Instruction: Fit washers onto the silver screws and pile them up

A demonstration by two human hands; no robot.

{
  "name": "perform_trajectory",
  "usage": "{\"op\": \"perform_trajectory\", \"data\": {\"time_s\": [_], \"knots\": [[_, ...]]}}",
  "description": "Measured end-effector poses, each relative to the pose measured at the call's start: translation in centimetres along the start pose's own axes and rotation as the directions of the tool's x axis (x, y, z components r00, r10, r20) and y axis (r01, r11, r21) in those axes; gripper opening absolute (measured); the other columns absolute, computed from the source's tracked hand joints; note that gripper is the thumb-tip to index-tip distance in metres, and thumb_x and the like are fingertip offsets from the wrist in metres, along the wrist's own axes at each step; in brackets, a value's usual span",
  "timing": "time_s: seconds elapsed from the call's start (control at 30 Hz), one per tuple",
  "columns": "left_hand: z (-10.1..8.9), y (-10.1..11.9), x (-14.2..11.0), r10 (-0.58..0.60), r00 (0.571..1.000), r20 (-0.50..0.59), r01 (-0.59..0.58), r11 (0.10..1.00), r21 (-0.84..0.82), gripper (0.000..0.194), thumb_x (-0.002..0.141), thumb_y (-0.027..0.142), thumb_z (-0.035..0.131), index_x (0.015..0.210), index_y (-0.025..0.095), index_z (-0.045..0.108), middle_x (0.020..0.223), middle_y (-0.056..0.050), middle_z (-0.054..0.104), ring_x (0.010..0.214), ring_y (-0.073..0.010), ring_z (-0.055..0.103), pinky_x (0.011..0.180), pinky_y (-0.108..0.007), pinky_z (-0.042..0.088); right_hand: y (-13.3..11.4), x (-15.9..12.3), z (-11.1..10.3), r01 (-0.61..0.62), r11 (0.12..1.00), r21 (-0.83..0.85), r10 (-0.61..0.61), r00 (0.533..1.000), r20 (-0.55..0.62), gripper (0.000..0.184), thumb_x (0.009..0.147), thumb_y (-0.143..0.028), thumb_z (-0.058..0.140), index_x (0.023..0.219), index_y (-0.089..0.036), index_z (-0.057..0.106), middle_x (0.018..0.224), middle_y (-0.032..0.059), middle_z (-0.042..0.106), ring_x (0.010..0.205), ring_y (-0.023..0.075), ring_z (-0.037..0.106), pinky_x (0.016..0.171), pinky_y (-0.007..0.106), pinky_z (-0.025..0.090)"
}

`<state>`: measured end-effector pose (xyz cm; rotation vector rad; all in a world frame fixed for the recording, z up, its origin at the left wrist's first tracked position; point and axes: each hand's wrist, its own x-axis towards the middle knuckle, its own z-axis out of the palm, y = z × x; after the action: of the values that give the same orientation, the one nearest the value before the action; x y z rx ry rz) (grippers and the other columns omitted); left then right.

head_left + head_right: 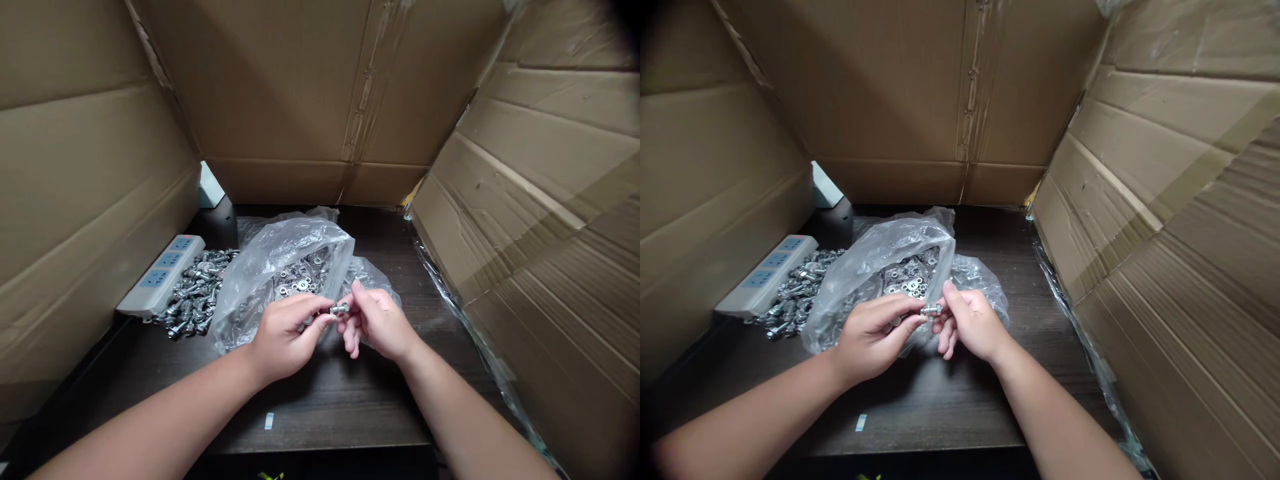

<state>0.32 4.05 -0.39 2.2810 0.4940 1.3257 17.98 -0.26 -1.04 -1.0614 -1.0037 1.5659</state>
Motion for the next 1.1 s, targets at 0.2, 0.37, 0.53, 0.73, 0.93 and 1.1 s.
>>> {"op": "perform_trajectory", "data": {"time_s": [0.2, 0.37, 0.53, 0.73, 0.93, 1.1], "knots": [[0.03, 0.38, 0.42, -0.343, 0.938, -0.056, 0.338, 0.937, -0.085, 0.006, 0.080, 0.019, 0.068, 0.082, 0.017, 0.073, 0.075, -0.003, 0.074, 0.066, -0.0150, 0.069, 0.061, -0.023, 0.057, -0.32, -0.31, 0.22, 0.212, 0.974, 0.078, -0.209, 0.977, -0.044, 0.044, 0.079, -0.035, 0.074, 0.117, -0.022, 0.056, 0.087, 0.0018, 0.065, 0.059, 0.0141, 0.067, 0.051, 0.030, 0.060], [-0.05, 0.35, 0.54, -0.414, 0.910, -0.026, 0.403, 0.898, -0.178, 0.006, 0.080, 0.019, 0.068, 0.083, 0.017, 0.072, 0.076, -0.003, 0.074, 0.068, -0.0159, 0.070, 0.063, -0.025, 0.058, -0.13, -0.43, 0.53, 0.257, 0.966, -0.001, -0.257, 0.966, -0.027, 0.028, 0.076, -0.027, 0.076, 0.101, -0.018, 0.066, 0.076, 0.0014, 0.067, 0.060, 0.0146, 0.066, 0.055, 0.029, 0.059], [-0.34, 0.00, 0.28, -0.082, 0.997, -0.003, 0.082, 0.996, -0.026, 0.009, 0.082, 0.013, 0.065, 0.088, 0.017, 0.070, 0.074, -0.004, 0.072, 0.064, -0.0125, 0.066, 0.060, -0.022, 0.053, -0.41, -0.59, 0.29, 0.227, 0.974, -0.021, -0.228, 0.974, -0.016, 0.022, 0.077, -0.028, 0.076, 0.093, -0.015, 0.071, 0.069, 0.0018, 0.068, 0.054, 0.0121, 0.063, 0.052, 0.026, 0.055], [-0.59, -0.34, 0.11, 0.115, 0.992, 0.042, -0.115, 0.993, 0.010, 0.024, 0.081, 0.007, 0.063, 0.103, 0.017, 0.067, 0.081, -0.006, 0.072, 0.071, -0.0141, 0.067, 0.067, -0.024, 0.055, -0.21, -0.30, 0.08, 0.054, 0.998, 0.035, -0.056, 0.996, 0.064, 0.039, 0.084, -0.046, 0.065, 0.069, -0.010, 0.065, 0.059, 0.0017, 0.062, 0.041, 0.0093, 0.057, 0.039, 0.020, 0.048], [-0.32, 0.04, 0.39, -0.057, 0.998, 0.008, 0.057, 0.998, -0.024, 0.011, 0.081, 0.012, 0.066, 0.090, 0.016, 0.071, 0.075, -0.004, 0.072, 0.064, -0.0116, 0.066, 0.061, -0.020, 0.053, 0.02, -0.03, 0.09, 0.092, 0.994, 0.056, -0.090, 0.995, -0.035, 0.047, 0.088, -0.057, 0.055, 0.091, -0.011, 0.064, 0.063, 0.0021, 0.062, 0.044, 0.0129, 0.061, 0.039, 0.025, 0.053], [-0.16, 0.17, 0.45, -0.342, 0.939, -0.021, 0.337, 0.933, -0.128, 0.006, 0.080, 0.019, 0.069, 0.083, 0.017, 0.073, 0.077, -0.003, 0.074, 0.067, -0.0137, 0.068, 0.062, -0.021, 0.055, -0.13, -0.58, 0.14, 0.300, 0.954, -0.006, -0.300, 0.954, -0.001, 0.030, 0.080, -0.029, 0.074, 0.106, -0.018, 0.066, 0.074, 0.0013, 0.066, 0.057, 0.0135, 0.065, 0.052, 0.027, 0.056]]}}
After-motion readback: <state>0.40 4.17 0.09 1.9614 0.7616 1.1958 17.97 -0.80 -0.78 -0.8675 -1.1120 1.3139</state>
